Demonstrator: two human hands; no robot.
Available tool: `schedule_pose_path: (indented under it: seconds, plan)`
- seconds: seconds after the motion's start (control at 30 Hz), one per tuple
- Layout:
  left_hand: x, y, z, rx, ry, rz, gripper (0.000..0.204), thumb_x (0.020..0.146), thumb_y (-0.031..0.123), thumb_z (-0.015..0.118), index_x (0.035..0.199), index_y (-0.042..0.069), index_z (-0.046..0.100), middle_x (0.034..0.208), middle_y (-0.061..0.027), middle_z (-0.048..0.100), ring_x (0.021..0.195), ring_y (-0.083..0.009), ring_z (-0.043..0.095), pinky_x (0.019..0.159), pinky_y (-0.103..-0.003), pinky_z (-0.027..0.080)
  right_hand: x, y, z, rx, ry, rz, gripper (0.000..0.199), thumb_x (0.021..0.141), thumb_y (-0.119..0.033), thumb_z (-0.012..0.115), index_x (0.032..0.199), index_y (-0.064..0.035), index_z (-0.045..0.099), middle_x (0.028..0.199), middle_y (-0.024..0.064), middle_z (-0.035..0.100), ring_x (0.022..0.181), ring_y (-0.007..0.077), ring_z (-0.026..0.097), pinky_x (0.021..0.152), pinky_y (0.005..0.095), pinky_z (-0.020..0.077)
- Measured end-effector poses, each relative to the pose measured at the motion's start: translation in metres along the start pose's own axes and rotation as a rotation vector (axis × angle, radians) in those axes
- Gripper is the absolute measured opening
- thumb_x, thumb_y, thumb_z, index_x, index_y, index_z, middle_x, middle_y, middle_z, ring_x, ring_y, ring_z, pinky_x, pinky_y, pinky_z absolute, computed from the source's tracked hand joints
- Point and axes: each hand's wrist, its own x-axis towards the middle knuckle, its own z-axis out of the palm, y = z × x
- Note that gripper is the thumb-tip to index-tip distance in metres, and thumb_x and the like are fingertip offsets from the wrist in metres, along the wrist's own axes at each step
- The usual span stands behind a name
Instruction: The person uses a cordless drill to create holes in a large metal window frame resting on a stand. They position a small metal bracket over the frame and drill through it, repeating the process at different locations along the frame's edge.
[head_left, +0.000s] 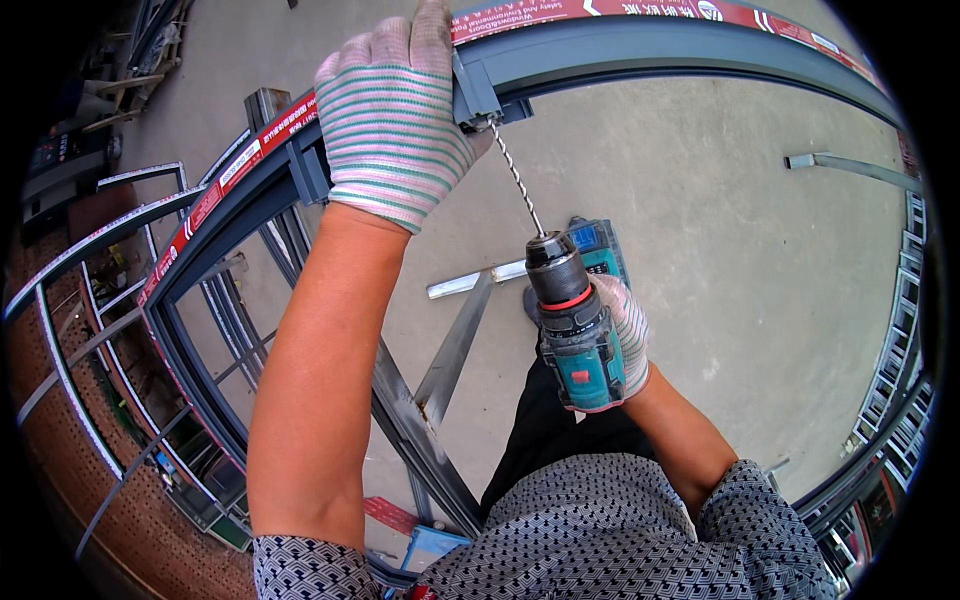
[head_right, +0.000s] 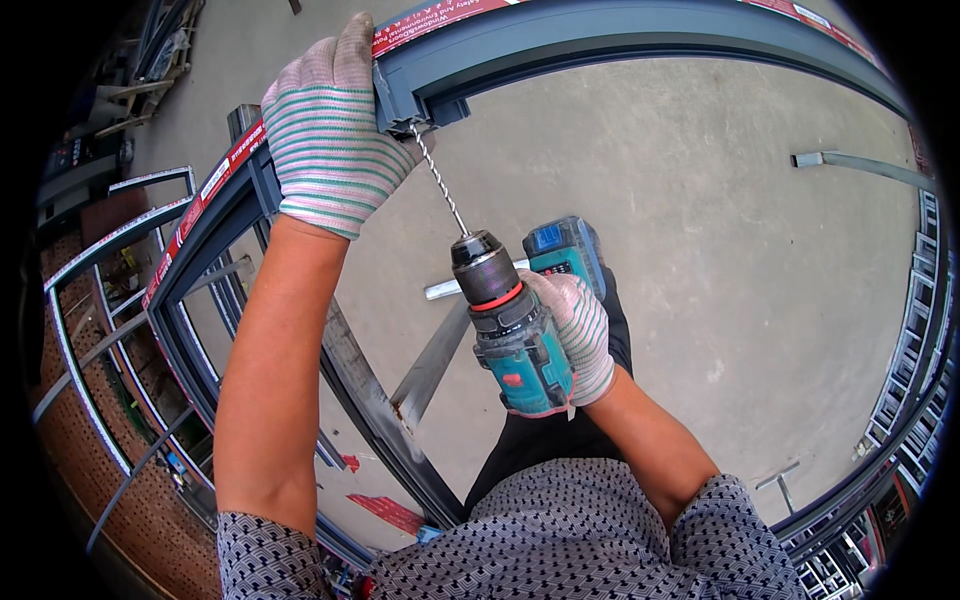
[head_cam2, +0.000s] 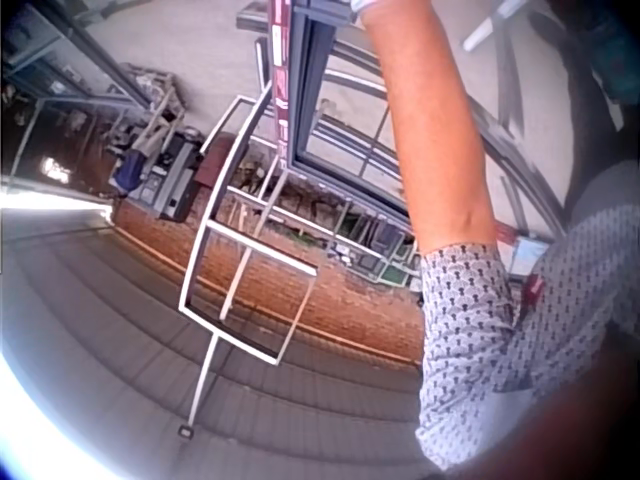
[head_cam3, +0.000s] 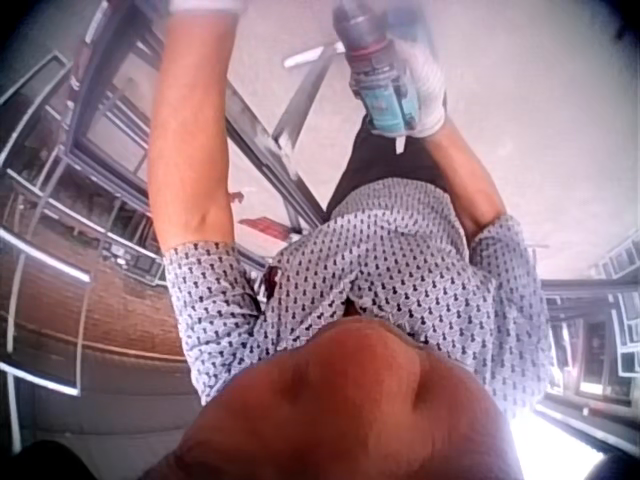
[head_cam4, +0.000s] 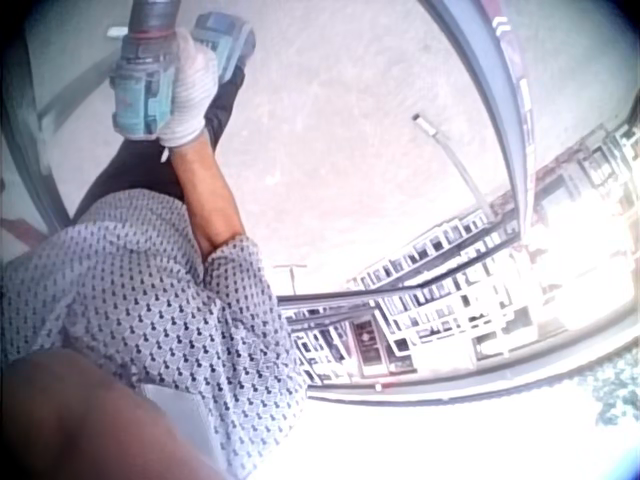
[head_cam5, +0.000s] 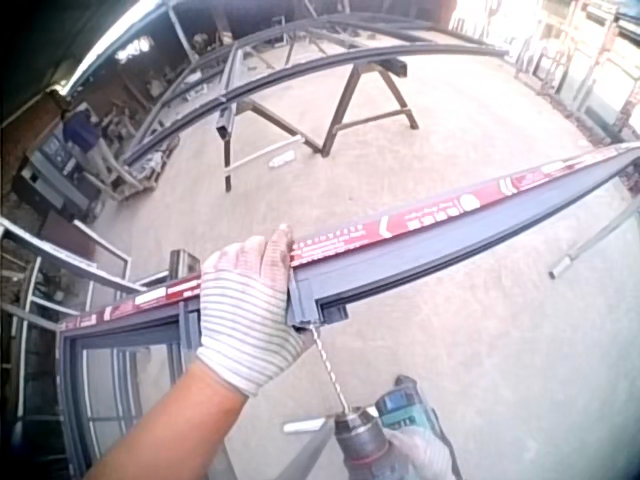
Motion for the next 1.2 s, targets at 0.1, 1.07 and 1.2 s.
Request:
schedule_pose_path:
  seconds: [0.1,1.07,1.2]
  plan:
    - [0.002,0.003,0.004,-0.024,-0.004,-0.015,0.101,0.053,0.035,0.092,0.137,-0.003,0.051,0.114,-0.0192,0.058,0.105,-0.0384,0.058,0.095,-0.052,0.045,0.001,0.0,0.0,0.003,0.011,0.008,0.062,0.06,-0.015,0.093,0.116,-0.0027,0.068,0.084,0.0102,0.072,0.079,0.03,0.071,0.075,0.0385,0.0562]
    - [0.0,0.004,-0.005,-0.006,-0.055,-0.053,0.099,0.053,0.037,0.092,0.135,-0.001,0.053,0.112,-0.018,0.058,0.104,-0.0374,0.058,0.093,-0.051,0.046,0.006,-0.007,0.006,0.151,-0.029,0.0,0.063,0.062,-0.009,0.092,0.118,0.0005,0.064,0.078,0.009,0.072,0.069,0.0258,0.072,0.066,0.0343,0.0571]
    - [-0.001,0.001,0.002,-0.023,-0.036,-0.054,0.1,0.052,0.035,0.092,0.136,-0.001,0.053,0.112,-0.0179,0.058,0.104,-0.037,0.058,0.093,-0.051,0.046,0.012,-0.014,0.002,0.035,-0.024,-0.073,0.064,0.062,-0.009,0.092,0.119,0.0007,0.063,0.077,0.0082,0.071,0.07,0.0261,0.073,0.067,0.0338,0.0571]
